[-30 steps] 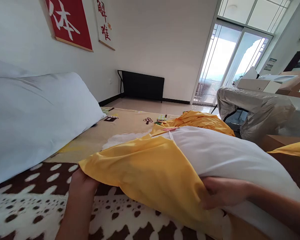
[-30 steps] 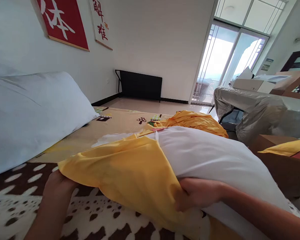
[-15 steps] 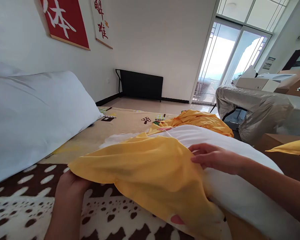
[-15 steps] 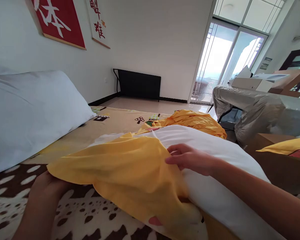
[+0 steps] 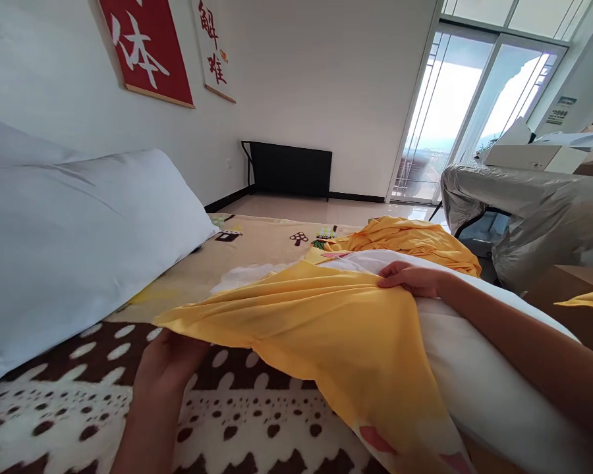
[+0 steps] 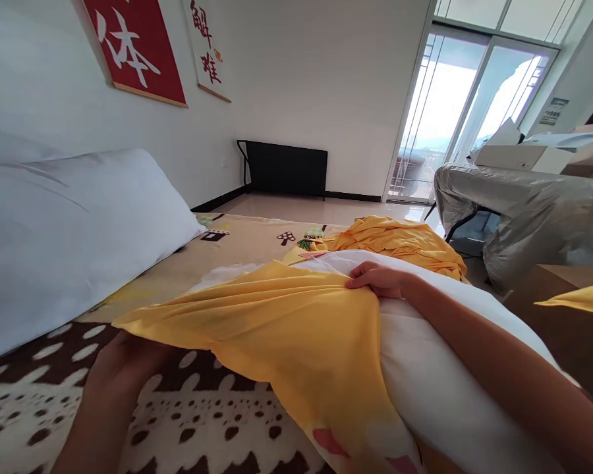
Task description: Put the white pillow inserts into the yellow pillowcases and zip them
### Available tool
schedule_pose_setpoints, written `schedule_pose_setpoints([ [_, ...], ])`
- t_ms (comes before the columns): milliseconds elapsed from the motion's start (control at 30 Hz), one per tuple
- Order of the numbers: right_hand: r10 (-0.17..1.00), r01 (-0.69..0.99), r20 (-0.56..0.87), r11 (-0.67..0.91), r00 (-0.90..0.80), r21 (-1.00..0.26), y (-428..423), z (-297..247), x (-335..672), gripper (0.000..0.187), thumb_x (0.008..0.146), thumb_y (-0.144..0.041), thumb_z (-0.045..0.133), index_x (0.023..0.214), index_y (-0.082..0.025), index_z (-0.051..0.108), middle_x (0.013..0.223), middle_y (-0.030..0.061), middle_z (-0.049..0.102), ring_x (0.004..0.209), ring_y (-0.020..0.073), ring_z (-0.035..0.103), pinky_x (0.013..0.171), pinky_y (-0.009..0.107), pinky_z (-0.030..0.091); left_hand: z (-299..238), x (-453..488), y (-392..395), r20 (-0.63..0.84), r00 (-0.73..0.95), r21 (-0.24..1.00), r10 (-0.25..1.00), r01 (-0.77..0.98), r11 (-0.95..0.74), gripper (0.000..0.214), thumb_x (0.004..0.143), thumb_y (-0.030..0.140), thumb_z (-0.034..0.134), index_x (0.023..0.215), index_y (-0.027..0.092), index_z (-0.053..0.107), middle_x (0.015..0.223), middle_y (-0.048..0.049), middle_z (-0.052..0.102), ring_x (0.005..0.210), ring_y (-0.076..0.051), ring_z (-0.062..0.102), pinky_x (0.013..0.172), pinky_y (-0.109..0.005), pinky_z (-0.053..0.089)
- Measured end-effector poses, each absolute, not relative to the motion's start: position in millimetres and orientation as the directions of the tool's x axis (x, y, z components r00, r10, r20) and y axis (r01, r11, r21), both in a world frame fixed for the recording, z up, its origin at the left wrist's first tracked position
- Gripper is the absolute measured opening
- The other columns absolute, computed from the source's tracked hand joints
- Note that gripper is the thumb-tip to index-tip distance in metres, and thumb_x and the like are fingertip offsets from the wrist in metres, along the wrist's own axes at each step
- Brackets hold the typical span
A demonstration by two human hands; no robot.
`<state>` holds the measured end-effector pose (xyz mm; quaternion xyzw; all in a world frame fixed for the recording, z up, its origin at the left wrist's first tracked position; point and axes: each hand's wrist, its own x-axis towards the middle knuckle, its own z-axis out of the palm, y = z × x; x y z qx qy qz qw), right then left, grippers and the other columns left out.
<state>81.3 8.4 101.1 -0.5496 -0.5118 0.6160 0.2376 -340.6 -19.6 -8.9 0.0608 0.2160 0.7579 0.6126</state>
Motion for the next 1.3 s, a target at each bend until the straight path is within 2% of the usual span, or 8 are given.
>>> schedule_pose_setpoints([
  [233, 0.923, 0.060, -0.351, -0.346, -0.155, -0.936, 8, 83, 84, 0.029, 0.062, -0.023, 0.080, 0.085, -0.019, 0.062, 0.081, 0.0011, 0.068, 0.067, 0.0112, 0.064, 0.057, 0.018, 0.052, -2, -299, -56, -0.146, -0.405, 0.624, 0.903, -0.745, -0.233, 0.029, 0.089, 0.037, 0.041, 0.081, 0.021, 0.064, 0.075, -0.0022, 0.068, 0.070, -0.017, 0.064, 0.060, -0.027, 0.053],
  [367, 0.913, 0.134, -0.346, -0.324, -0.217, -0.937, 9, 82, 84, 0.025, 0.064, -0.029, 0.079, 0.076, -0.017, 0.060, 0.069, -0.0008, 0.064, 0.056, 0.0084, 0.058, 0.047, 0.016, 0.045, -28, -236, -92, -0.117, -0.029, 0.950, 0.993, -0.294, 0.104, 0.034, 0.068, 0.050, 0.068, 0.064, 0.017, 0.062, 0.046, 0.0006, 0.054, 0.039, -0.011, 0.043, 0.040, -0.023, 0.033],
  [467, 0.936, 0.188, -0.246, -0.202, -0.251, -0.961, 7, 78, 82, 0.030, 0.064, -0.038, 0.078, 0.071, -0.016, 0.059, 0.061, -0.0028, 0.060, 0.050, 0.0064, 0.051, 0.042, 0.016, 0.038, -35, -193, -105, -0.217, 0.204, 0.975, 0.954, 0.083, 0.204, 0.052, 0.069, 0.064, 0.060, 0.050, 0.016, 0.058, 0.041, -0.0032, 0.053, 0.038, -0.012, 0.041, 0.044, -0.026, 0.033],
  [633, 0.962, 0.136, -0.185, -0.159, -0.203, -0.978, 4, 72, 74, 0.029, 0.063, -0.037, 0.078, 0.065, -0.015, 0.059, 0.056, -0.0037, 0.057, 0.047, 0.0066, 0.047, 0.043, 0.018, 0.035, -32, -153, -113, -0.156, 0.181, 0.971, 0.971, 0.206, 0.118, 0.056, 0.069, 0.071, 0.053, 0.049, 0.019, 0.054, 0.040, -0.0016, 0.050, 0.041, -0.016, 0.044, 0.049, -0.028, 0.036],
  [833, 0.975, 0.052, -0.161, -0.154, -0.155, -0.987, 1, 60, 67, 0.024, 0.068, -0.035, 0.073, 0.066, -0.017, 0.057, 0.057, -0.0030, 0.059, 0.051, 0.0092, 0.052, 0.050, 0.021, 0.042, -48, -111, -127, -0.087, 0.246, 0.988, 0.965, 0.142, 0.053, 0.044, 0.063, 0.060, 0.067, 0.076, 0.018, 0.064, 0.073, -0.0059, 0.067, 0.075, -0.024, 0.059, 0.062, -0.028, 0.044],
  [1033, 0.971, 0.012, -0.165, -0.165, -0.172, -0.986, -11, 59, 72, 0.023, 0.068, -0.034, 0.073, 0.069, -0.018, 0.058, 0.060, -0.0019, 0.061, 0.054, 0.0106, 0.055, 0.051, 0.022, 0.044, -42, -120, -131, -0.306, 0.377, 0.950, 0.874, 0.173, 0.258, 0.054, 0.066, 0.069, 0.059, 0.056, 0.016, 0.062, 0.048, -0.0034, 0.055, 0.045, -0.015, 0.046, 0.046, -0.026, 0.031],
  [1167, 0.970, -0.003, -0.159, -0.162, -0.184, -0.987, -17, 61, 69, 0.020, 0.070, -0.031, 0.072, 0.069, -0.017, 0.057, 0.060, -0.0021, 0.060, 0.053, 0.0096, 0.055, 0.050, 0.020, 0.044, -32, -127, -132, -0.457, 0.408, 0.797, 0.790, -0.207, 0.568, 0.066, 0.071, 0.075, 0.047, 0.084, 0.014, 0.069, 0.070, -0.0077, 0.067, 0.057, -0.019, 0.058, 0.044, -0.025, 0.035],
  [1300, 0.952, 0.002, -0.178, -0.183, -0.247, -0.983, -26, 65, 67, 0.021, 0.069, -0.029, 0.074, 0.069, -0.016, 0.057, 0.061, -0.0005, 0.062, 0.054, 0.0096, 0.056, 0.049, 0.019, 0.045, -28, -123, -118, -0.393, 0.095, 0.777, 0.915, -0.498, 0.385, 0.049, 0.069, 0.046, 0.073, 0.110, 0.022, 0.062, 0.111, -0.0066, 0.067, 0.091, -0.023, 0.064, 0.070, -0.030, 0.051],
])
